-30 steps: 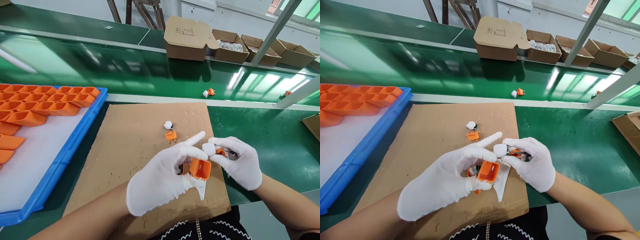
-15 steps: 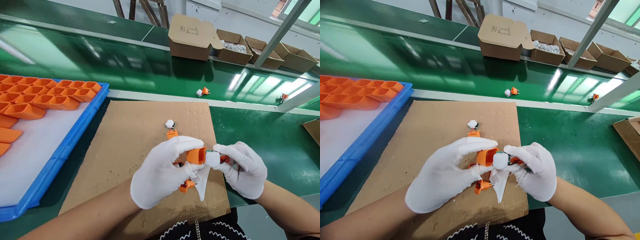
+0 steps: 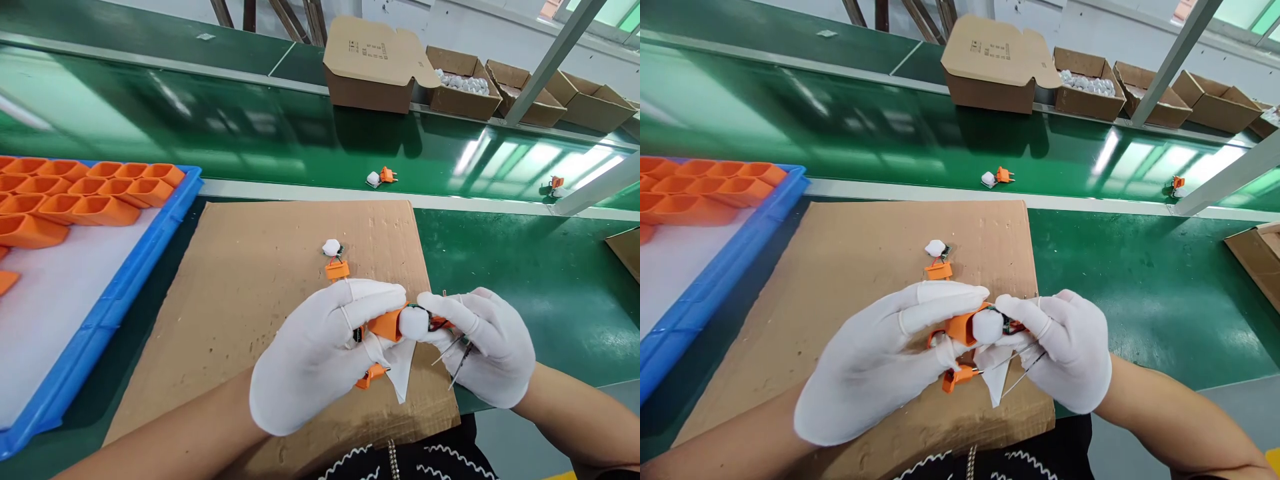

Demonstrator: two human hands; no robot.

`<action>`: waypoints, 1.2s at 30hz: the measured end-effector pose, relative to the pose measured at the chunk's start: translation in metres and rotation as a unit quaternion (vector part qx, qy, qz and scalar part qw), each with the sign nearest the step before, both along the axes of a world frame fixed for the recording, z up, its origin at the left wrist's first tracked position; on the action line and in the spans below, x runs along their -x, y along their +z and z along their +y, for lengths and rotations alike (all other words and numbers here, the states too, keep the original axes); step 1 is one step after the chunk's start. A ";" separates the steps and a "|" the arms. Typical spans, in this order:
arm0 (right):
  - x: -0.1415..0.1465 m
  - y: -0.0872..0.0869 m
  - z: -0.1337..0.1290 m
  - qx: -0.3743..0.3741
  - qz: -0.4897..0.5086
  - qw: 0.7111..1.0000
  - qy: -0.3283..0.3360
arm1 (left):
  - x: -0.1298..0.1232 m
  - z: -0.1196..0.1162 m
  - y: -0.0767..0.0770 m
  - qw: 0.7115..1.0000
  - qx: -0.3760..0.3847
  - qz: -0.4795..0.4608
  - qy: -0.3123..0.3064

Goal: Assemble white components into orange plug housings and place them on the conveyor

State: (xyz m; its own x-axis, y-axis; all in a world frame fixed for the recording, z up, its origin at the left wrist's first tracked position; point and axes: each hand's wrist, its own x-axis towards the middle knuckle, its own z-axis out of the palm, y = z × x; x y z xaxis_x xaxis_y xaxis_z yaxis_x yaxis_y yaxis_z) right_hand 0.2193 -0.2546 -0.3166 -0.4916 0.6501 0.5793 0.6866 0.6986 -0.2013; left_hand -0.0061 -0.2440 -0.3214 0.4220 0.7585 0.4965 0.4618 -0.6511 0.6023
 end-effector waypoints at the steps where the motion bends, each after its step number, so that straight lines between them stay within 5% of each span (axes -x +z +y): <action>1: 0.001 0.000 0.000 -0.002 -0.005 1.000 -0.008 | 0.001 -0.001 -0.002 1.000 -0.003 -0.003 -0.001; 22: 0.000 0.001 0.002 -0.003 -0.027 0.999 -0.031 | 0.000 -0.008 -0.008 0.999 0.010 -0.002 0.032; 36: 0.013 0.017 -0.015 -0.027 -0.185 0.974 -0.129 | -0.008 -0.009 -0.001 0.998 0.047 0.021 0.038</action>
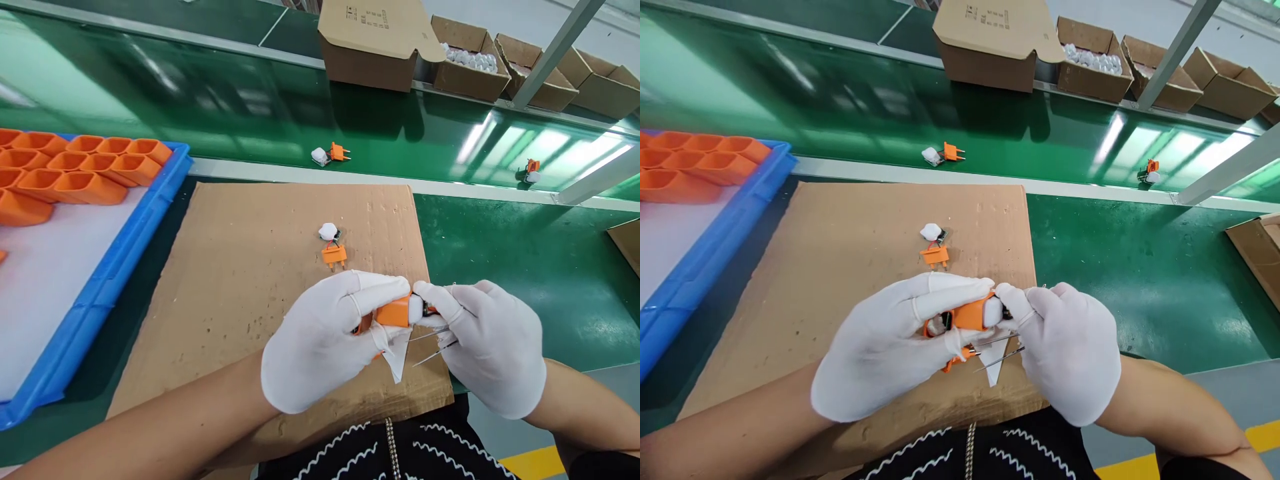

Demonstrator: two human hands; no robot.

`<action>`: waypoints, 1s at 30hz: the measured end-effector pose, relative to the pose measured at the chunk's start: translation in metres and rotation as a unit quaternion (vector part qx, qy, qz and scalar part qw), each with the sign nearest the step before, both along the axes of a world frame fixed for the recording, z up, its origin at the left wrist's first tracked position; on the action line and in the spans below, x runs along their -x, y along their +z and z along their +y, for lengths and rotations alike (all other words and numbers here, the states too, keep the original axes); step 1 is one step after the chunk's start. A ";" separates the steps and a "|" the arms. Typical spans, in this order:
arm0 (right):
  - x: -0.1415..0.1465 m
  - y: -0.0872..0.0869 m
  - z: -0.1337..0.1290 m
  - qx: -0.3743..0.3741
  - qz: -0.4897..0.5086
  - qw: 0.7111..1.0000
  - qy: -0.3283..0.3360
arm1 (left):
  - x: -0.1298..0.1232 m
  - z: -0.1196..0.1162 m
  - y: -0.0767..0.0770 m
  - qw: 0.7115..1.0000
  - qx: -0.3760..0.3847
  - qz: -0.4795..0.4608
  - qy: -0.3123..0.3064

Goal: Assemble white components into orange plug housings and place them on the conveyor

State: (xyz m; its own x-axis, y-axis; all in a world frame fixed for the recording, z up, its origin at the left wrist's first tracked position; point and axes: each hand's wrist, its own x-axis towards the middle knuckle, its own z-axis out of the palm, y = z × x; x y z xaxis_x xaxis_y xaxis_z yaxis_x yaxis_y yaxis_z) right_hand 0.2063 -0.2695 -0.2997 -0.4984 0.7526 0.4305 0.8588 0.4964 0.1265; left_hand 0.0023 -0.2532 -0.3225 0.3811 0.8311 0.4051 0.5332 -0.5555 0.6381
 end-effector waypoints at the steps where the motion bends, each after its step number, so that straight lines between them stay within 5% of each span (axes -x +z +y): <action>1: 0.001 0.001 -0.001 0.005 -0.007 1.000 -0.009 | 0.000 0.000 -0.001 1.000 0.005 0.000 -0.001; 9: 0.013 0.022 0.007 0.094 -0.084 0.992 0.009 | 0.003 0.000 -0.007 0.992 0.100 -0.053 0.053; 14: 0.029 0.024 0.020 0.083 -0.078 0.993 0.033 | -0.003 0.000 -0.014 0.965 0.166 -0.158 0.131; 18: 0.030 0.008 0.029 0.080 -0.023 0.995 0.060 | -0.007 0.003 -0.021 0.951 0.161 -0.218 0.147; 24: 0.006 -0.005 0.043 0.084 0.202 0.963 0.156 | -0.006 0.007 -0.017 0.955 0.129 -0.221 0.148; 30: 0.019 0.004 0.028 0.050 0.013 0.997 0.049 | -0.001 0.005 -0.019 0.972 0.072 -0.183 0.129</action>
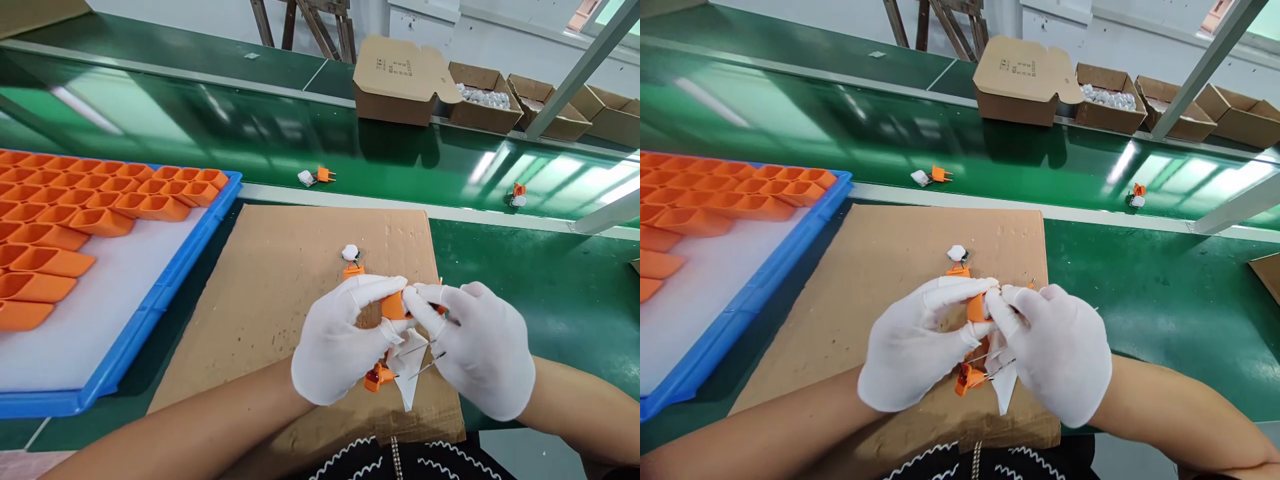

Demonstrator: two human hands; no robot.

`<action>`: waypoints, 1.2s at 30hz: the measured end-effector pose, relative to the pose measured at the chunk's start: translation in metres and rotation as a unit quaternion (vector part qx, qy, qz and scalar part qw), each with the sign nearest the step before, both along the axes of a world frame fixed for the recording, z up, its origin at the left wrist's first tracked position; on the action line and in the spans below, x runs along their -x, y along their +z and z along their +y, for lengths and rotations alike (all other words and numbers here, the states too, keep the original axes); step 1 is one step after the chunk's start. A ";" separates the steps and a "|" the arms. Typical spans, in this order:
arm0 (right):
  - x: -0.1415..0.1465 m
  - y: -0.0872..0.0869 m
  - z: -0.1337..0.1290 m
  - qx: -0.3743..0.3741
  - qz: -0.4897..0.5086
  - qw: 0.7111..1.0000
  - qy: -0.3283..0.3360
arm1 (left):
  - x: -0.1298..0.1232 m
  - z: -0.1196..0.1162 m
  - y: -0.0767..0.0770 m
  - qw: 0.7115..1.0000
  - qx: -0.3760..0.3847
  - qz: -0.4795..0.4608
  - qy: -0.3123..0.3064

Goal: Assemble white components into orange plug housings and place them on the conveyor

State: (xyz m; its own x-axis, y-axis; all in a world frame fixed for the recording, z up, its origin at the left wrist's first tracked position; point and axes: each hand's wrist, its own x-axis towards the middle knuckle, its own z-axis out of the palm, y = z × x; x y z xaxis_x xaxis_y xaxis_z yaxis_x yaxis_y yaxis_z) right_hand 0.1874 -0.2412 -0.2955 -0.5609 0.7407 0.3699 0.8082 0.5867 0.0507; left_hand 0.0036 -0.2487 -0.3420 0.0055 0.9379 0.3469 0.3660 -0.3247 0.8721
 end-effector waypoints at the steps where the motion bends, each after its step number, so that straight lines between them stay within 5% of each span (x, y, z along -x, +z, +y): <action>1: 0.003 0.002 -0.003 0.006 -0.010 1.000 -0.007 | 0.000 0.000 -0.001 1.000 0.000 0.006 -0.002; 5: 0.000 0.007 -0.004 0.094 0.078 0.991 0.047 | -0.001 0.004 -0.002 0.999 0.044 -0.001 0.007; 8: -0.010 0.011 0.006 0.176 0.257 0.945 0.102 | -0.005 0.007 0.000 0.992 0.088 -0.086 0.001; 12: -0.018 0.012 0.024 0.222 0.408 0.886 0.014 | -0.007 0.005 0.003 0.988 0.091 -0.122 0.004; 15: -0.014 0.007 0.033 0.373 0.467 0.801 -0.033 | -0.005 0.003 0.001 0.997 0.013 -0.079 0.012; 17: -0.008 0.002 0.033 0.480 0.494 0.725 -0.023 | -0.002 0.002 -0.001 0.997 -0.061 -0.048 -0.001; 19: -0.003 -0.001 0.031 0.548 0.490 0.678 -0.001 | 0.000 0.002 -0.002 0.993 -0.110 -0.021 -0.024; 27: -0.003 0.005 0.025 0.620 0.458 0.637 -0.013 | -0.001 -0.004 -0.001 0.998 -0.057 0.010 -0.017; 36: 0.003 0.004 0.021 0.584 0.461 0.667 -0.036 | 0.000 -0.004 0.000 0.989 -0.114 0.094 -0.005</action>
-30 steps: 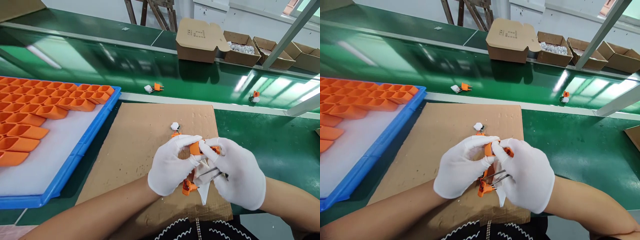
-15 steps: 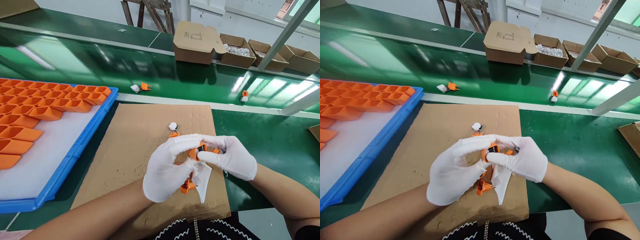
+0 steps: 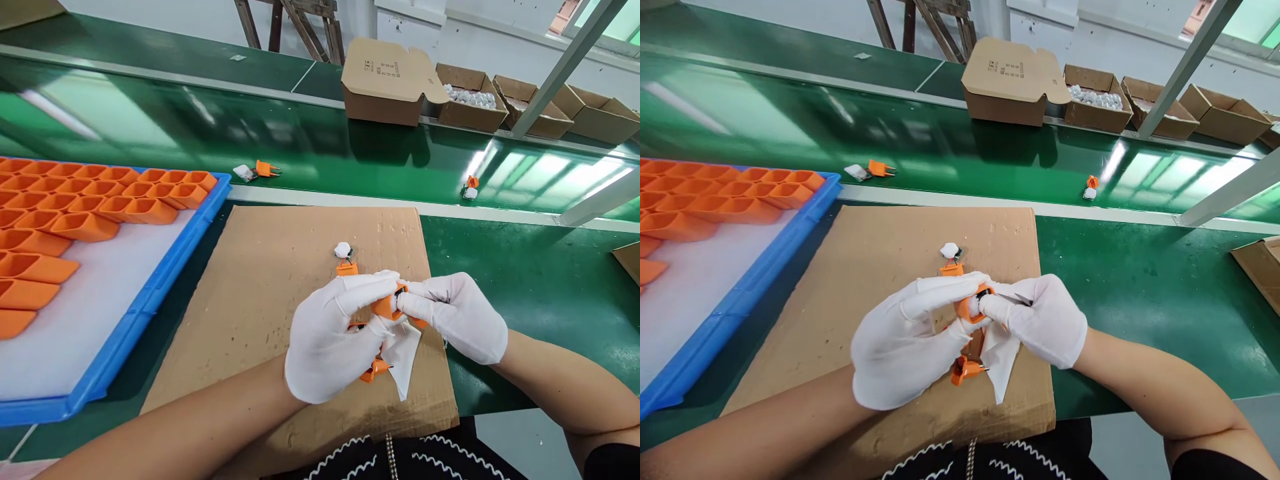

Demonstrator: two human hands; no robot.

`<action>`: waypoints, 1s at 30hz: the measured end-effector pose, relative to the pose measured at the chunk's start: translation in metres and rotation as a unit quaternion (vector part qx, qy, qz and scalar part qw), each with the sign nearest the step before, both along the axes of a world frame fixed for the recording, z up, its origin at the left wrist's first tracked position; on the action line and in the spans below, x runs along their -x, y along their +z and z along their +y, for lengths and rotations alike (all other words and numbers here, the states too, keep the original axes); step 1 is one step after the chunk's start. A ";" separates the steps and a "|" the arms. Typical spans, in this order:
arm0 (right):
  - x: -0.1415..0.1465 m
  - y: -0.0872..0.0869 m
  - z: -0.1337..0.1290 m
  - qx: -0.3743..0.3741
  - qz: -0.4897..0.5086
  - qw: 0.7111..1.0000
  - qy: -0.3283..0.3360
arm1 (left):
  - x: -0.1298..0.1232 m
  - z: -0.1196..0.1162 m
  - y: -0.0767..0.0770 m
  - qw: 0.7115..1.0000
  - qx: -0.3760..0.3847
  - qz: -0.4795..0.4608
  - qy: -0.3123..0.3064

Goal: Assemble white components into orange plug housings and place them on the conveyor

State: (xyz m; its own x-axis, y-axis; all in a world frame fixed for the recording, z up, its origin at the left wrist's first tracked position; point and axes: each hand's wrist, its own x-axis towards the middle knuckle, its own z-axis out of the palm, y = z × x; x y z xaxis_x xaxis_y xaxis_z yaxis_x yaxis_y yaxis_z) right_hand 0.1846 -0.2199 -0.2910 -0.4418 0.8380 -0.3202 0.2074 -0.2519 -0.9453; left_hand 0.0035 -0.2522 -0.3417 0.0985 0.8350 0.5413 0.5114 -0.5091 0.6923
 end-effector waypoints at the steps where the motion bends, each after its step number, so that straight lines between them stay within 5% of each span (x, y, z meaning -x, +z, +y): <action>1: 0.001 0.000 0.000 -0.004 0.005 1.000 -0.003 | 0.000 0.000 -0.001 1.000 -0.017 0.001 0.001; 7: -0.005 -0.006 0.011 0.035 0.023 0.999 -0.003 | 0.000 0.005 -0.003 0.998 -0.056 0.001 -0.006; 14: -0.010 -0.043 0.024 0.237 0.155 0.959 0.023 | 0.000 0.004 0.011 0.999 -0.028 -0.018 -0.029; 21: -0.004 -0.053 0.017 0.258 0.147 0.954 0.047 | -0.004 0.003 0.026 0.996 -0.064 -0.012 -0.064; 27: -0.008 -0.046 0.023 0.185 0.117 0.976 0.009 | 0.003 0.003 0.014 0.995 -0.088 0.051 0.006; 30: -0.005 -0.029 0.023 0.018 0.036 0.998 -0.056 | 0.003 0.013 0.013 0.990 -0.102 0.093 0.009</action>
